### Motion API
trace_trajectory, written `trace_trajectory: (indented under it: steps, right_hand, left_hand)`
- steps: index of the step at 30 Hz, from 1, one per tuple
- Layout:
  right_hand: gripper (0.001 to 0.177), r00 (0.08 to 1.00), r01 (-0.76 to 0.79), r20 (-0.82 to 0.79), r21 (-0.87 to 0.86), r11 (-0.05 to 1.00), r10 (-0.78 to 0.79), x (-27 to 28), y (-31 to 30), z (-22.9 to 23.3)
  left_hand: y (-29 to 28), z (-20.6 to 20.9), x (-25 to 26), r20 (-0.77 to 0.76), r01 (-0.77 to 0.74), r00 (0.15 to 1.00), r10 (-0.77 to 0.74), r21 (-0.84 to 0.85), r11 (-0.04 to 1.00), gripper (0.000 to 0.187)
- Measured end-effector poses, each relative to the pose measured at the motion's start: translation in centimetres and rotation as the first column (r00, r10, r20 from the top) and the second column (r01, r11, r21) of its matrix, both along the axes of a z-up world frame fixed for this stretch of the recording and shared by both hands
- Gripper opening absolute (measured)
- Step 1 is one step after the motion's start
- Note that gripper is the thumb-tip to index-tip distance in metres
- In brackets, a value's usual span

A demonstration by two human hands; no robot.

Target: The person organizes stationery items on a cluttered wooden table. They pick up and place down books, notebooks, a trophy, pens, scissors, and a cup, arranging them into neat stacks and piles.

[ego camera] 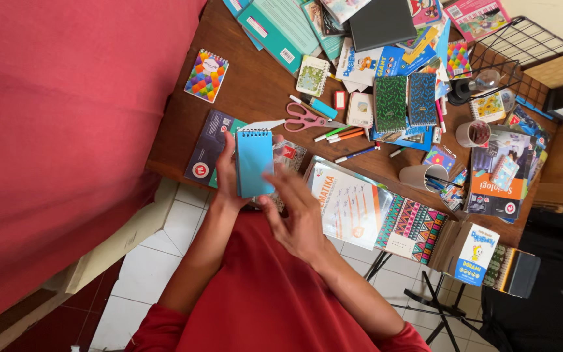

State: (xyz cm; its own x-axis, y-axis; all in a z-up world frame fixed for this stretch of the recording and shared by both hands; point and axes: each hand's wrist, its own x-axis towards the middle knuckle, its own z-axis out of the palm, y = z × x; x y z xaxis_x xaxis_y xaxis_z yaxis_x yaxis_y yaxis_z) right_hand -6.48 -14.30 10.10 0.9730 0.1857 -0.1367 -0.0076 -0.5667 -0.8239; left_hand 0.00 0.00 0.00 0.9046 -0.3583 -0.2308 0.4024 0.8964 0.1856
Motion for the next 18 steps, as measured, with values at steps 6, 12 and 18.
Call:
trace_trajectory:
  steps: [6, 12, 18]
  right_hand:
    - [0.071, 0.809, -0.296, 0.398, -0.360, 0.884, 0.433, 0.2, 2.7, 1.7]
    - [0.047, 0.944, -0.205, -0.219, 0.196, 0.959, 0.247, -0.6, -2.6, 2.1]
    - [0.070, 0.908, -0.151, 0.370, -0.155, 0.976, 0.199, 3.4, 1.9, -2.2]
  left_hand:
    - [-0.1, -2.2, -0.6, 0.050, -0.027, 0.999, 0.019, 0.176, 0.984, 0.075]
    - [3.3, -3.6, -2.1, 0.065, -0.015, 0.998, -0.002, 0.271, 0.962, 0.067]
    - [2.2, -3.0, -2.2, 0.003, 0.032, 0.999, -0.034, 0.221, 0.975, 0.070]
